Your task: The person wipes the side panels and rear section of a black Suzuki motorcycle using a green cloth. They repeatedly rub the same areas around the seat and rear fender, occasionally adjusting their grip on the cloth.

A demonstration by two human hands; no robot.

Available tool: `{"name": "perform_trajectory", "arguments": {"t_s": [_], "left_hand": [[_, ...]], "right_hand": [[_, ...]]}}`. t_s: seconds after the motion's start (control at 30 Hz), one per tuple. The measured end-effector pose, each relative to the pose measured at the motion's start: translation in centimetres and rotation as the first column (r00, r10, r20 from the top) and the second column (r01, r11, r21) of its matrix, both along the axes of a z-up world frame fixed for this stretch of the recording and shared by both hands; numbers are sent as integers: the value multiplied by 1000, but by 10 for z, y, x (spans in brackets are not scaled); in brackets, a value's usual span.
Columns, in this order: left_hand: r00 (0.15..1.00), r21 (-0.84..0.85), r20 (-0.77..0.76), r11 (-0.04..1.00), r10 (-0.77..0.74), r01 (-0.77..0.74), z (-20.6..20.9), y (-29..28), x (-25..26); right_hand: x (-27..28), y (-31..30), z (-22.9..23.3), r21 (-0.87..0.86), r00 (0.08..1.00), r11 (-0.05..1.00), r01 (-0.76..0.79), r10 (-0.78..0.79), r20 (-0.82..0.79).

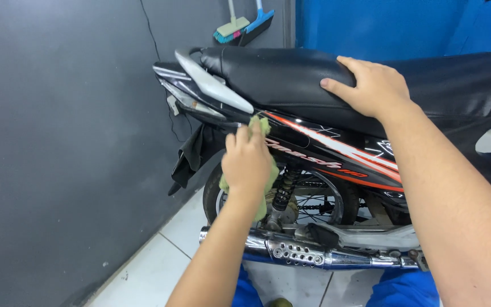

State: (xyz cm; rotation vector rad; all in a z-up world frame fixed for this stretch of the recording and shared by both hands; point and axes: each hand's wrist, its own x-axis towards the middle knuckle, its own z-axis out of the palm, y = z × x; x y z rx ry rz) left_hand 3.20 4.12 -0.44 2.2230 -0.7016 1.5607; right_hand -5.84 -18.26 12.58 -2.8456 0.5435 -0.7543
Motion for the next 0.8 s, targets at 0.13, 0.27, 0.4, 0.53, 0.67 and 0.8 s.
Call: {"name": "perform_trajectory", "arguments": {"t_s": [0.13,0.27,0.4,0.53,0.67,0.8], "left_hand": [[985,18,104,990,-138,137,-9,-15,-8],[998,15,17,998,-68,68,8,-5,4],[998,-86,-3,994,-69,68,-4,14,15],[988,1,82,991,-134,135,6,4,10],[980,-136,-95,977,-175,162,13,13,13],[974,-240,-81,953,-211,186,4,11,12]], "right_hand": [[0,0,0,-8,1000,1000,-2,2,-10],[3,-7,-7,-69,999,997,-32,33,17],[1,-3,-3,-25,999,999,-27,28,16],[2,-5,-4,-26,1000,1000,-9,9,8],[4,-9,-9,-67,999,997,-47,49,23],[1,-5,-2,-20,1000,1000,-13,13,9]]}}
